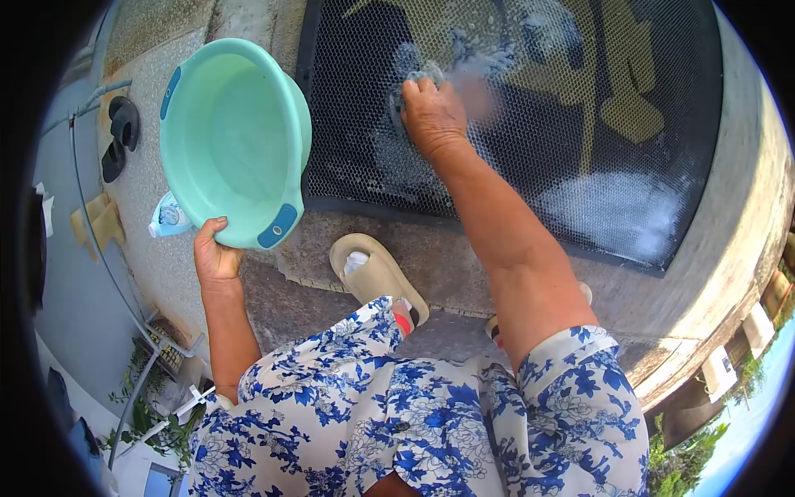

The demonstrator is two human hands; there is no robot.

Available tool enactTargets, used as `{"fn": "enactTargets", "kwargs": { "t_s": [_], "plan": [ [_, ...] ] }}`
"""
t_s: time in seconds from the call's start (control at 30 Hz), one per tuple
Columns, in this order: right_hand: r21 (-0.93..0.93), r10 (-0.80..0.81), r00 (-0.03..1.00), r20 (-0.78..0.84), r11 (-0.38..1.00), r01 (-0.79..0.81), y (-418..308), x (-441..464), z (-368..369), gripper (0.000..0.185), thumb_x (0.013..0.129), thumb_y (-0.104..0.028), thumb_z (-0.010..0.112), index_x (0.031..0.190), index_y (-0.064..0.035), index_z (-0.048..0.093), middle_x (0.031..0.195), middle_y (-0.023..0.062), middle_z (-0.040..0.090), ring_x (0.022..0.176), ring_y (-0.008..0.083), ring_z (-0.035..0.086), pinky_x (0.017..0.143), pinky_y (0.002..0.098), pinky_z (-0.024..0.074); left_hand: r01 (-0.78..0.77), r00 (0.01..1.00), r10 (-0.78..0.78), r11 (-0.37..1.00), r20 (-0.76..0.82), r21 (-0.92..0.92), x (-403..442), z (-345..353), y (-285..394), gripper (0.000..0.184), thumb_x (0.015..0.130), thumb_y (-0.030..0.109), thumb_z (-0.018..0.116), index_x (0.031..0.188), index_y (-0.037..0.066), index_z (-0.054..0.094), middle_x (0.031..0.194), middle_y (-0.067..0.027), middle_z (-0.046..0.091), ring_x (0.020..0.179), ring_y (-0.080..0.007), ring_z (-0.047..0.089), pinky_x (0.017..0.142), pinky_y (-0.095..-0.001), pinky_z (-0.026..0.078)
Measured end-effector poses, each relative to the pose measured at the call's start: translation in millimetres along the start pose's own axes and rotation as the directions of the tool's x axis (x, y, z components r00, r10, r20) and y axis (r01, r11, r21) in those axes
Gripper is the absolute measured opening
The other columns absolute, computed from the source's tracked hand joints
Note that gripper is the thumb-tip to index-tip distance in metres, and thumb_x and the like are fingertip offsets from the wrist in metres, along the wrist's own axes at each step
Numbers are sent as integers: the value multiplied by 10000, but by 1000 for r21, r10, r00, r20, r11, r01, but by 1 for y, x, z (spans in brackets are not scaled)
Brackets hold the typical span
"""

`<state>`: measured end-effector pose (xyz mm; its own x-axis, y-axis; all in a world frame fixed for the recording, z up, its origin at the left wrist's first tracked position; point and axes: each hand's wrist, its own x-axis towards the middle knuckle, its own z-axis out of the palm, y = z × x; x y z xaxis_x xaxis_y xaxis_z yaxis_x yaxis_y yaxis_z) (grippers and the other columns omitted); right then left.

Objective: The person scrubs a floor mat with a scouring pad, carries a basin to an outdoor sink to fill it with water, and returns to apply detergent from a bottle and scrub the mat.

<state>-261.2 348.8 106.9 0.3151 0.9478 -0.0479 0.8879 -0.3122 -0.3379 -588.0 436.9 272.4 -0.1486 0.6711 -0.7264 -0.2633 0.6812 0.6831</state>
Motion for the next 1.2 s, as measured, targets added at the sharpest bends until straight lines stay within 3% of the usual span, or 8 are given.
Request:
{"fn": "enactTargets", "kwargs": {
  "t_s": [0.1,0.27,0.5,0.63,0.87,1.03,1.13,1.2],
  "plan": [
    [30,-5,998,-57,1000,6,5,0,-11,384,703,-222,761,1028,-145,572,956,63,593,867,288,594,728,386,517,-40,999,41,999,24,-24,-2,5,1,627,716,-77,510,1329,-7,404,1249,-143,519,1165,-314,524,1014,-502,445],
    [-5,-133,950,282,990,140,7,-64,-32,307,730,-240,731,966,-145,560,928,42,603,854,291,605,717,406,519,20,999,-17,997,47,-70,-2,2,1,639,716,-82,507,1339,11,402,1245,-138,520,1168,-313,519,1028,-502,430],
    [-45,-15,1000,-23,999,14,4,17,-8,272,752,-238,713,956,-140,562,918,56,598,853,302,607,709,405,525,-26,999,28,999,46,-42,-4,-3,-3,630,722,-83,504,1337,8,398,1245,-132,518,1164,-299,520,1032,-492,431],
    [-46,-89,985,151,994,97,-4,-30,-18,185,763,-205,681,892,-123,577,899,54,608,839,295,617,673,407,525,-29,998,33,997,50,-70,-5,0,-1,638,720,-87,504,1340,13,392,1247,-130,515,1159,-294,523,1033,-485,436],
    [-65,-184,982,46,980,187,9,-1,-8,140,762,-187,639,874,-125,583,880,43,627,797,301,620,667,415,520,-17,997,22,997,77,-70,-7,-3,-8,657,709,-85,511,1347,14,388,1249,-130,513,1153,-294,526,1030,-481,442],
    [-14,20,995,95,1000,-19,-3,13,-14,306,741,-241,735,957,-105,567,953,64,621,890,296,608,742,421,518,-28,999,30,997,34,-71,-9,-5,-5,654,708,-86,508,1345,11,392,1250,-131,513,1144,-298,529,1034,-475,439],
    [-31,-113,940,322,991,130,-4,-39,-19,341,721,-227,747,989,-109,572,966,62,618,885,297,608,740,417,521,-8,1000,9,996,18,-92,-11,-4,-1,652,709,-87,505,1344,12,394,1248,-131,516,1150,-300,526,1042,-468,431],
    [-15,-193,938,288,978,206,5,-70,-22,240,749,-205,697,939,-116,581,936,55,617,874,287,611,726,411,518,-24,998,29,995,48,-96,-7,-7,-3,648,712,-86,505,1343,10,394,1247,-131,517,1153,-301,525,1040,-469,432]
  ]
}}
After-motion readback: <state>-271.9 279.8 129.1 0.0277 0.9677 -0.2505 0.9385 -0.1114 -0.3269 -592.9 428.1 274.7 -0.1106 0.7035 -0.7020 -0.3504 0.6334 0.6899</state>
